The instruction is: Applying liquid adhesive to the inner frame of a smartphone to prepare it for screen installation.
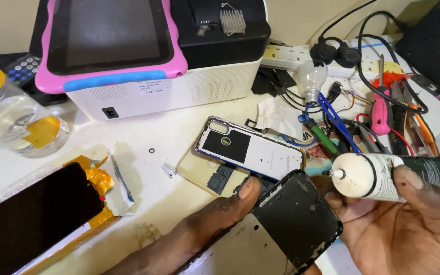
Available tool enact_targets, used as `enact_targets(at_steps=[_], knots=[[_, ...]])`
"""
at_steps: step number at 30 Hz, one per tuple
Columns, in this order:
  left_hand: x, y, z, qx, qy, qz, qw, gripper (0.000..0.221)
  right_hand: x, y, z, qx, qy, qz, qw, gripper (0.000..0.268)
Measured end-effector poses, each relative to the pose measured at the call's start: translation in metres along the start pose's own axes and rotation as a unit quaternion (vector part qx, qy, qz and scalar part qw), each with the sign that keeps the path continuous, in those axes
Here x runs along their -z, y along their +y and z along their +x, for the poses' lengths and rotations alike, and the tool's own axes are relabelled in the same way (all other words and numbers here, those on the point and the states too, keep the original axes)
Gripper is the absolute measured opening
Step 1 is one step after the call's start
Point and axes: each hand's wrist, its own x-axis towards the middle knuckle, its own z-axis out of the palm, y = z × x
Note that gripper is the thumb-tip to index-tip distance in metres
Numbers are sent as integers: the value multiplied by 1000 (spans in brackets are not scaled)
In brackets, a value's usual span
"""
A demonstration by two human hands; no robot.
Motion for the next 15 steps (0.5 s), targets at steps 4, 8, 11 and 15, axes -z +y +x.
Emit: enact_targets(at_steps=[4, 8, 11, 15], knots=[[0, 11, -3, 41, 18, 12, 999, 30, -4, -3, -3, -12, 15, 10, 1000, 46], [2, 2, -4, -78, -11, 100, 992, 40, 2, -2, -2, 7, -28, 27, 999, 45], [-1, 10, -9, -22, 15, 37, 999, 29, -2, -4, -5, -4, -8, 5, 1000, 47], [0, 8, -10, -7, 5, 8, 1000, 24, -5, -5, -7, -10, 11, 2, 1000, 48]])
